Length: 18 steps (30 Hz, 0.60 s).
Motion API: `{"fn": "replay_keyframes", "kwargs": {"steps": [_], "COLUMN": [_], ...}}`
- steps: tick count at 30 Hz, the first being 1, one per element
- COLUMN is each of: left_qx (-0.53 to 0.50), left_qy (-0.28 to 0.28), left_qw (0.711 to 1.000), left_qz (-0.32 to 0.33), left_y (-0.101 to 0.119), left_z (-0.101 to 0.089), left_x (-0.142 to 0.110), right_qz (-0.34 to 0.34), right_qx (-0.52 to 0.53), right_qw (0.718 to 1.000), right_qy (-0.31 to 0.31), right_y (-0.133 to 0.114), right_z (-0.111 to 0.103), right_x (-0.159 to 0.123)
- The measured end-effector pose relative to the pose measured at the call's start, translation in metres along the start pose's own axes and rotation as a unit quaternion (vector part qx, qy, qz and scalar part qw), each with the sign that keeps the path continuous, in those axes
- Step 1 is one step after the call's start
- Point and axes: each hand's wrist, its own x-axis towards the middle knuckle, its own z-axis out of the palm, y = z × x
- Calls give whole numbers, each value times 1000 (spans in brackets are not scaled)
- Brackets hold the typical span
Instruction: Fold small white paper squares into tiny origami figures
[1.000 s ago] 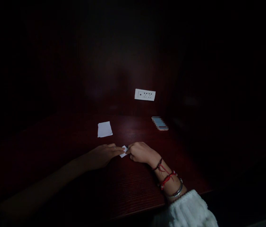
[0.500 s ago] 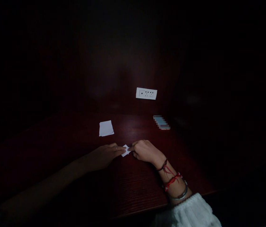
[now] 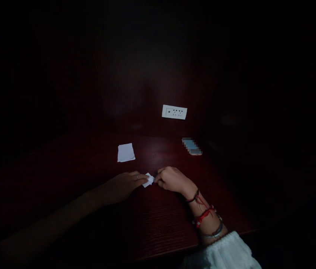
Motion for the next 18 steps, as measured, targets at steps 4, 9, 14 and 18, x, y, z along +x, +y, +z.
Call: {"fn": "replay_keyframes", "kwargs": {"steps": [4,9,14,18], "left_qx": [-15,-48,-28,-52], "left_qy": [4,-6,15,10], "left_qw": [1000,999,999,998], "left_qz": [-5,5,15,37], "left_y": [-4,-7,-7,-7], "left_z": [3,3,5,5], "left_x": [-1,0,0,1], "right_qz": [22,-10,-22,-22], "right_qx": [2,36,44,39], "right_qw": [998,999,999,999], "right_qy": [63,39,21,20], "right_y": [10,14,10,8], "right_z": [2,7,9,9], "right_x": [0,1,3,3]}}
